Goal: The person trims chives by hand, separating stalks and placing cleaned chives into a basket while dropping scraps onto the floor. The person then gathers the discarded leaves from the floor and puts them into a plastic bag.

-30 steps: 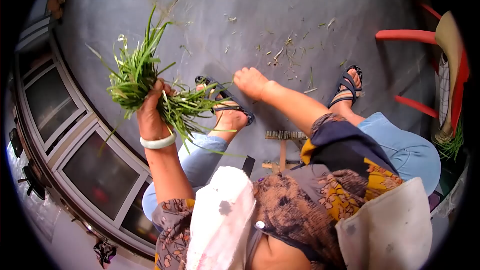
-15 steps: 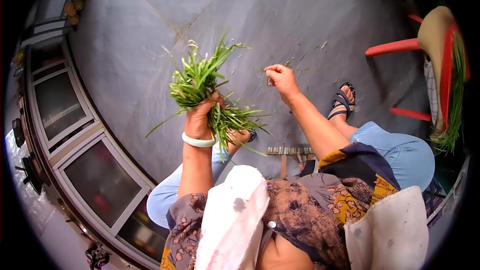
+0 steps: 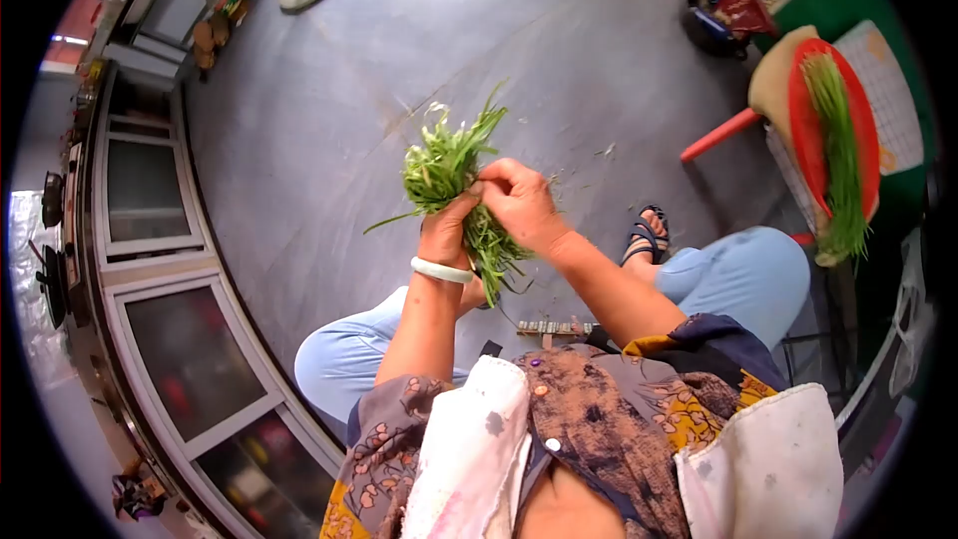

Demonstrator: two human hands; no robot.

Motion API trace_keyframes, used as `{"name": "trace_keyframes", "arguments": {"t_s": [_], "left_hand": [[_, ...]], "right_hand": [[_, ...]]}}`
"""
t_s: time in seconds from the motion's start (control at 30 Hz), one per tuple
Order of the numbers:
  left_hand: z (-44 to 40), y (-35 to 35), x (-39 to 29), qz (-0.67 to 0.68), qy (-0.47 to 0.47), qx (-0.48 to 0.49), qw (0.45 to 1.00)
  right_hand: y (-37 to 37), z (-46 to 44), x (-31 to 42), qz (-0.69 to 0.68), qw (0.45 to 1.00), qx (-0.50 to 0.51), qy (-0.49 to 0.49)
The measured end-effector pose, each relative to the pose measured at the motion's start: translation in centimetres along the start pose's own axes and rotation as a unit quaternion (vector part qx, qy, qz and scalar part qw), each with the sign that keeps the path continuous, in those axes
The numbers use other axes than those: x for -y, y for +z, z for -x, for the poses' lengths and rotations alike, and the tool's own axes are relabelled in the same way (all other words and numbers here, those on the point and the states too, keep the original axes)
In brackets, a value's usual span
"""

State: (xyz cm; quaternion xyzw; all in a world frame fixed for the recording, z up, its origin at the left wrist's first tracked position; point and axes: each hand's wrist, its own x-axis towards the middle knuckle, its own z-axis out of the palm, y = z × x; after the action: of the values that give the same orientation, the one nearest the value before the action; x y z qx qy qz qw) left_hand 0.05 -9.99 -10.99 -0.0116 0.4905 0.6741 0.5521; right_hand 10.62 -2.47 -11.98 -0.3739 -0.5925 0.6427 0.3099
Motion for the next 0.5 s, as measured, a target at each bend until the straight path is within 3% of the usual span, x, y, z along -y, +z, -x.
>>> {"name": "trace_keyframes", "arguments": {"t_s": [0.07,0.17,0.27,0.37,0.47,0.5], "left_hand": [[-0.4,0.0,0.7,-0.004,-0.016,0.015,1.0],[-1.3,0.3,-0.3,0.015,-0.046,0.011,0.999],[-2.4,0.7,-1.8,-0.056,0.007,0.004,0.998],[-2.7,0.7,-1.5,-0.056,0.027,0.075,0.995],[-3.4,1.6,-1.9,-0.079,0.035,0.077,0.993],[-3.2,2.3,-2.1,-0.074,0.031,0.098,0.992]], "right_hand": [[-0.4,0.6,1.2,0.093,0.993,-0.026,-0.061],[-0.5,-0.3,1.6,0.12,0.986,0.007,-0.115],[-1.3,-1.0,4.3,0.141,0.982,0.06,-0.114],[-2.6,-0.2,4.6,0.072,0.986,0.083,-0.123],[-3.8,0.8,6.2,0.029,0.993,0.104,-0.055],[-3.7,0.7,5.4,0.072,0.987,0.078,-0.12]]}}
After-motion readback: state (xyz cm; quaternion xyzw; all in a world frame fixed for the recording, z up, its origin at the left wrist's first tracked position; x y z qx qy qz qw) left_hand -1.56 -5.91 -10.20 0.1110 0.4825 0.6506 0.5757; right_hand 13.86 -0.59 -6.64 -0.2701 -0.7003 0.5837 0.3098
